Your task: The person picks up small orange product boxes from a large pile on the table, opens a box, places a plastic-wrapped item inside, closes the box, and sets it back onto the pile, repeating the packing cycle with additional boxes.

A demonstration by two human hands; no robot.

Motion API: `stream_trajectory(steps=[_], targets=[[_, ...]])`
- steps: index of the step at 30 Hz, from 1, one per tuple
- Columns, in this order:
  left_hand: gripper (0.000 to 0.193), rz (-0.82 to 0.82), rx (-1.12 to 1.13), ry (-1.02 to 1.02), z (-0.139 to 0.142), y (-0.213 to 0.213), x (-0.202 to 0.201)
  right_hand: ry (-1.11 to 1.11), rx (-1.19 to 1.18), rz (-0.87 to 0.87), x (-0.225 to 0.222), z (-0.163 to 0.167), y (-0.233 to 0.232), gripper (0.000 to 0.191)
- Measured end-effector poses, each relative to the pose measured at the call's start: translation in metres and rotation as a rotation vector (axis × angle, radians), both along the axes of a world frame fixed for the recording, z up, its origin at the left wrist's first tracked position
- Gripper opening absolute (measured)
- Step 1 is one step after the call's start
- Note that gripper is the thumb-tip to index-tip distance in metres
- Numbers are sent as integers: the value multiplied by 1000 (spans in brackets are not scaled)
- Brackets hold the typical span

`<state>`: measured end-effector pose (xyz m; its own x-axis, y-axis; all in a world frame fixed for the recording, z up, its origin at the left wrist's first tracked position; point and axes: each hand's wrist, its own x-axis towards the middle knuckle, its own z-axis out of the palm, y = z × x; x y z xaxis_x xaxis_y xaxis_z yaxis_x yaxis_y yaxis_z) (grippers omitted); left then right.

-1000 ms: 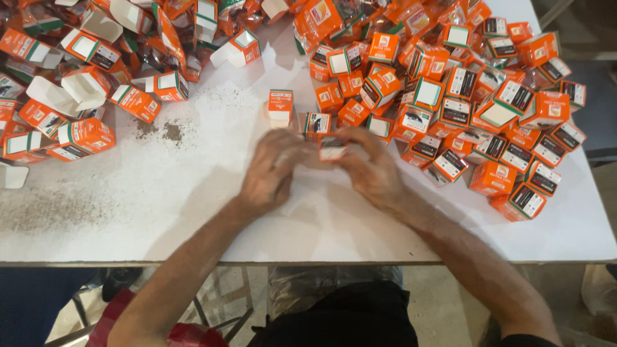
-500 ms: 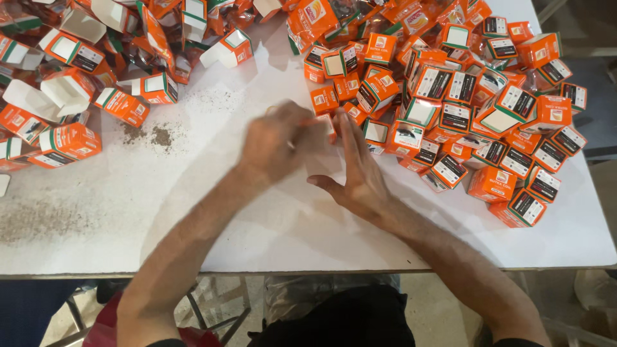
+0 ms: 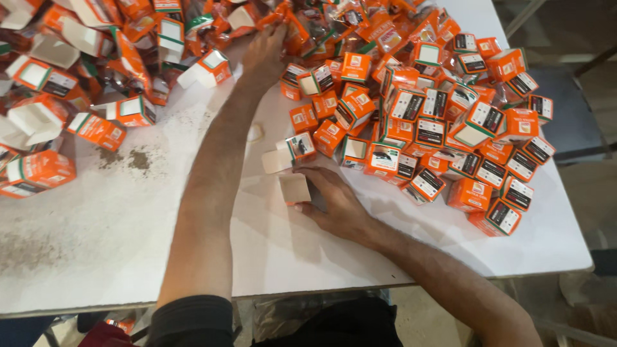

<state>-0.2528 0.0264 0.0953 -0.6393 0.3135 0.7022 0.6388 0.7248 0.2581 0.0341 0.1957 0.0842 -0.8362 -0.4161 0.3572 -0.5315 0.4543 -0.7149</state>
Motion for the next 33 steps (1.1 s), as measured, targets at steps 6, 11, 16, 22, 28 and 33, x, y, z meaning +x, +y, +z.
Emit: stream_trajectory(steps=[6,11,16,22,28,33], targets=[[44,98,-177,-320,3,-37,37,23,30,18,8,9,13,62],[27,-82,452,-344,17,-85,166,-6,-27,-40,28,17,1,60],[56,-187,340,-36,4,-109,322,16,-45,-64,50,14,-36,58],[48,-419,37,90,-2,-106,360,51,-41,-71,79,15,-53,53],[45,-403,-66,121,-1,-90,356,112,-14,-58,73,12,-41,54],[20,-140,35,17,-10,-67,352,50,4,-77,68,8,-38,61]])
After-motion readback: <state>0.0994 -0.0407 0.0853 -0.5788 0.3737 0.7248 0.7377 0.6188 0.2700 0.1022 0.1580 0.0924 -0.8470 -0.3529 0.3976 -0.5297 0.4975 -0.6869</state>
